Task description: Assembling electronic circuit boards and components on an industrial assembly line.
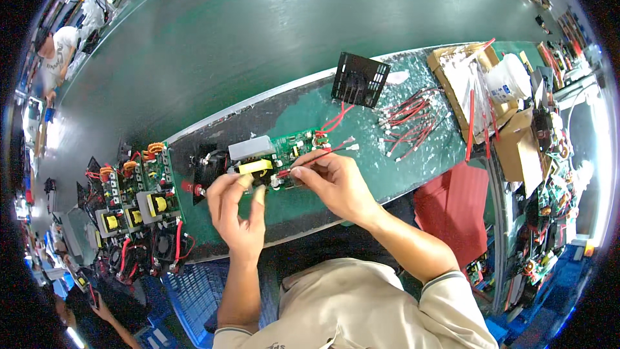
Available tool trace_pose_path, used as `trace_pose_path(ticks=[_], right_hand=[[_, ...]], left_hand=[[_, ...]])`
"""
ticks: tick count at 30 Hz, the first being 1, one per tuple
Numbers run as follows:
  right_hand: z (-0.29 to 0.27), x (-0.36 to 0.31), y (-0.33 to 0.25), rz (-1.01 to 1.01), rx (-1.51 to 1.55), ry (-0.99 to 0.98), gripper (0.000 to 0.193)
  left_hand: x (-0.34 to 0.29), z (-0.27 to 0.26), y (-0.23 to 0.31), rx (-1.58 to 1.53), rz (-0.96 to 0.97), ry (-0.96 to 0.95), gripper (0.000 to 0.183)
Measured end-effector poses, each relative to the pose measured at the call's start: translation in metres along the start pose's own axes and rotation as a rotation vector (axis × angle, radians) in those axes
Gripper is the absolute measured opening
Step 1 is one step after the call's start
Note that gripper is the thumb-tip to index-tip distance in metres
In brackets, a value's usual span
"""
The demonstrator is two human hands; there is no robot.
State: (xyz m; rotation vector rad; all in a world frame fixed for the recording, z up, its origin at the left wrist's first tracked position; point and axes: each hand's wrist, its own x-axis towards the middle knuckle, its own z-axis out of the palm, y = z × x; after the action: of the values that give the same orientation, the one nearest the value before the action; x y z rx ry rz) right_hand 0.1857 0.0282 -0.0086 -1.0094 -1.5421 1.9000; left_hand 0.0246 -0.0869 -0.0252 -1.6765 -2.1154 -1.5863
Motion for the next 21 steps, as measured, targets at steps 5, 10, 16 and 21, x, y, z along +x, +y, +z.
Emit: trace_pose_path(ticks=[5,10,16,21], right_hand=[[-0.011,0.027,-0.010,-0.571,-0.709,-0.009,0.013],[-0.004,0.049,-0.005,-0.644,-0.797,-0.079,0.014],[-0.001,0.057,-0.002,-0.666,-0.895,-0.144,0.015],[0.000,0.060,-0.006,-0.650,-0.926,-0.179,0.016]], left_hand=[[0.017,-0.017,0.007,0.303,0.146,-0.296,0.042],[0.029,-0.011,0.021,0.490,0.074,-0.591,0.059],[0.035,-0.007,0.025,0.534,0.029,-0.667,0.065],[0.038,-0.005,0.023,0.531,0.023,-0.677,0.066]])
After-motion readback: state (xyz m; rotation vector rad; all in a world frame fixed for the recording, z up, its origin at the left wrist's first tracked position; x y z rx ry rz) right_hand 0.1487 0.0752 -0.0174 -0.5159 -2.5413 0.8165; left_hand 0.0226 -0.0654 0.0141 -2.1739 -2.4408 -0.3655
